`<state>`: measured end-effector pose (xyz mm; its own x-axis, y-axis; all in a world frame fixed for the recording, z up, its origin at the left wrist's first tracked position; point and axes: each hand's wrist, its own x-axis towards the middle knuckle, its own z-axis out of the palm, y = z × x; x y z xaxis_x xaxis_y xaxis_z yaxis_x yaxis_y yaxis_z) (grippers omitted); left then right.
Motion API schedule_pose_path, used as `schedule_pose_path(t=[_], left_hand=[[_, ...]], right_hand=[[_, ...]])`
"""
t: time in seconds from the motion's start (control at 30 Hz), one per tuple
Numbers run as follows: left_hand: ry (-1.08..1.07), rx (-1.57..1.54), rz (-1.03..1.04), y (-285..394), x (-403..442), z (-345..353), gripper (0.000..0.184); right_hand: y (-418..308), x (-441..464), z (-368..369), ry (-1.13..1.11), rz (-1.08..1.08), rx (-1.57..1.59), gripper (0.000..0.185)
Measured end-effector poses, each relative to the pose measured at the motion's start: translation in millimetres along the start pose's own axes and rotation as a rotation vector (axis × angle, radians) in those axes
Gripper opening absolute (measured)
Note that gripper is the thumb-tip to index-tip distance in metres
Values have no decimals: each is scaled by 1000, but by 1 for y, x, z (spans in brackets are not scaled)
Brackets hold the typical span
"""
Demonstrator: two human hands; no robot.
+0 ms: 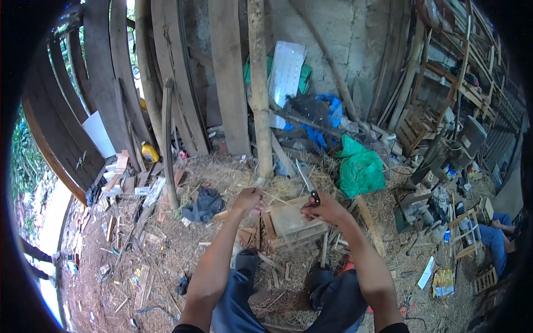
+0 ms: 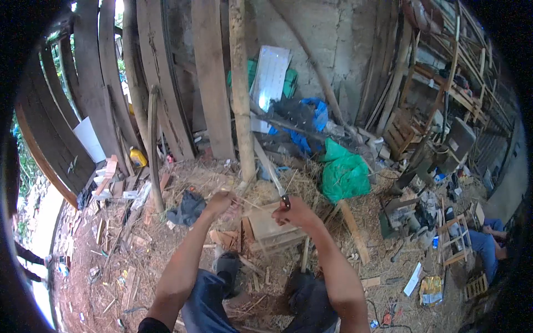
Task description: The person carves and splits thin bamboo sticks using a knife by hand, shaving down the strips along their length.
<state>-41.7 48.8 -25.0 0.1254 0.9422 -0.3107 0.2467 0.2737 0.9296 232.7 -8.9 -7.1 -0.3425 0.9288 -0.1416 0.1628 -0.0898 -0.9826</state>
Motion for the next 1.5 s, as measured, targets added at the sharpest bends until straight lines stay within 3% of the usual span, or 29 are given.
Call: schedule_pose_path(t=[0.07,0.13,0.17,0.23,0.43,0.7,0.8,0.9,1.0,1.13,1.2,1.23,1.4,1.5], left_hand=[[31,-2,133,6,1,6,50],[88,-41,161,25,-15,16,51],[41,95,234,33,-29,26,46],[-154,63,525,25,-34,54,32],[-325,-245,375,53,-76,95,21],[-241,-270,412,60,-86,90,17],[-260,-317,411,58,-87,86,15],[-327,-414,367,59,-89,81,16],[-378,-491,329,63,-94,76,18],[-377,-503,334,65,-95,77,22],[-368,-506,324,64,-94,78,20],[-358,-510,317,64,-93,78,19],[-385,-434,210,70,-103,79,14],[-402,-432,155,69,-102,77,14]], right_hand=[[-12,-6,-5,-50,31,136,27],[-29,-14,2,188,-94,350,32],[-32,-13,6,262,-151,458,35],[-31,-9,8,311,-218,485,35],[-39,-7,20,438,-340,526,34],[-45,-7,26,412,-452,562,32],[-50,-11,22,511,-351,443,29],[-45,-9,12,716,-542,-211,28],[-43,-10,11,790,-401,-477,22],[-45,-13,24,608,-505,-372,14],[-50,-17,25,624,-611,-708,14],[-54,-19,25,627,-611,-706,14],[-55,-17,25,430,-423,-1027,19],[-57,-17,27,499,-339,-1085,14]])
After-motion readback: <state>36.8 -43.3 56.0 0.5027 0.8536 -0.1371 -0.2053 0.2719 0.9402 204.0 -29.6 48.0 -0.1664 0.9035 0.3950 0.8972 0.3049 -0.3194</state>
